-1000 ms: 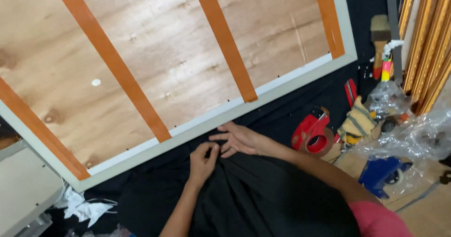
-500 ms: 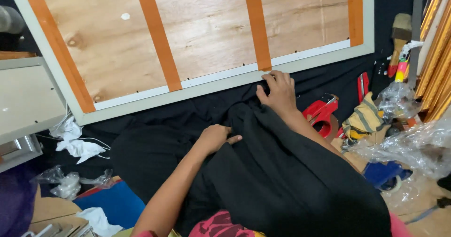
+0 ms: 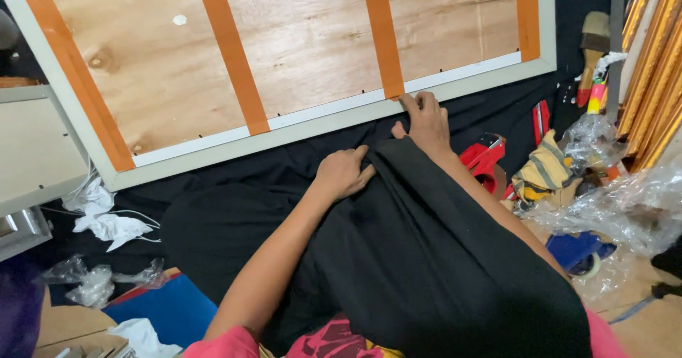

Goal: Applying and smoothing double-sided tape onto a wooden board using a cloth and a utility knife.

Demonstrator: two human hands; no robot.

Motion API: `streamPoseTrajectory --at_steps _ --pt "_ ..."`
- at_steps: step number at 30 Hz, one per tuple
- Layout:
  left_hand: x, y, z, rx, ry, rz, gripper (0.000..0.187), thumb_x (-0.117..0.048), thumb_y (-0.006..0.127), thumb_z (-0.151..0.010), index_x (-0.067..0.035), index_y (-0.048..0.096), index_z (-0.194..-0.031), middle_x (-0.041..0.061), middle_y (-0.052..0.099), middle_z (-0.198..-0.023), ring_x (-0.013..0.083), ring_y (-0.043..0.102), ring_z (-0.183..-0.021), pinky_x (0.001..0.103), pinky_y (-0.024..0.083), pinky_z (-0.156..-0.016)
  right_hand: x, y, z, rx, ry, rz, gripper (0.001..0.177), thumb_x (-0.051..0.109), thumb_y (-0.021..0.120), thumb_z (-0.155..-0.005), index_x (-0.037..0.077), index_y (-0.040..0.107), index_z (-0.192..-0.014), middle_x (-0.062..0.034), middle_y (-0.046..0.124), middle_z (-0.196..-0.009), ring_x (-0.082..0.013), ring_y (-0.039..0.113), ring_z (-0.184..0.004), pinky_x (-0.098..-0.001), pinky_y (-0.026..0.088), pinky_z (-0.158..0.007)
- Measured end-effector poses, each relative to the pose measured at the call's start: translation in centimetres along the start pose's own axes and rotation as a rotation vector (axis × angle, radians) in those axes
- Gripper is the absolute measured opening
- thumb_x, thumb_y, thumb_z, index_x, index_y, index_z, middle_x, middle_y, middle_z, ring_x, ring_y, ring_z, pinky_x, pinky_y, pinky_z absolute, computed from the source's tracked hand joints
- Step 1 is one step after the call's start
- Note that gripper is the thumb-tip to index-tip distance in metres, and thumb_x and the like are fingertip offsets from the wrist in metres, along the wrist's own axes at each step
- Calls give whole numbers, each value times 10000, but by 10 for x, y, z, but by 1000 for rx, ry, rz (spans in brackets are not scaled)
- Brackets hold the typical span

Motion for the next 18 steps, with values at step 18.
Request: streamPoseTrajectory --at_steps 18 --pt "19 24 15 -380 173 -388 539 -531 549 -967 -163 695 -1333 192 516 -1375 397 438 -1300 500 366 -1049 6 -22 -3 -158 35 104 513 147 644 -769 233 620 -1274 -67 423 -1108 -307 542 -988 -404 354 -791"
Point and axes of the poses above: each hand's wrist, its own z-axis away from the middle knuckle, its own y-axis out of the palm, x = y × z, the point moved 5 cm from there along -z, towards the middle knuckle
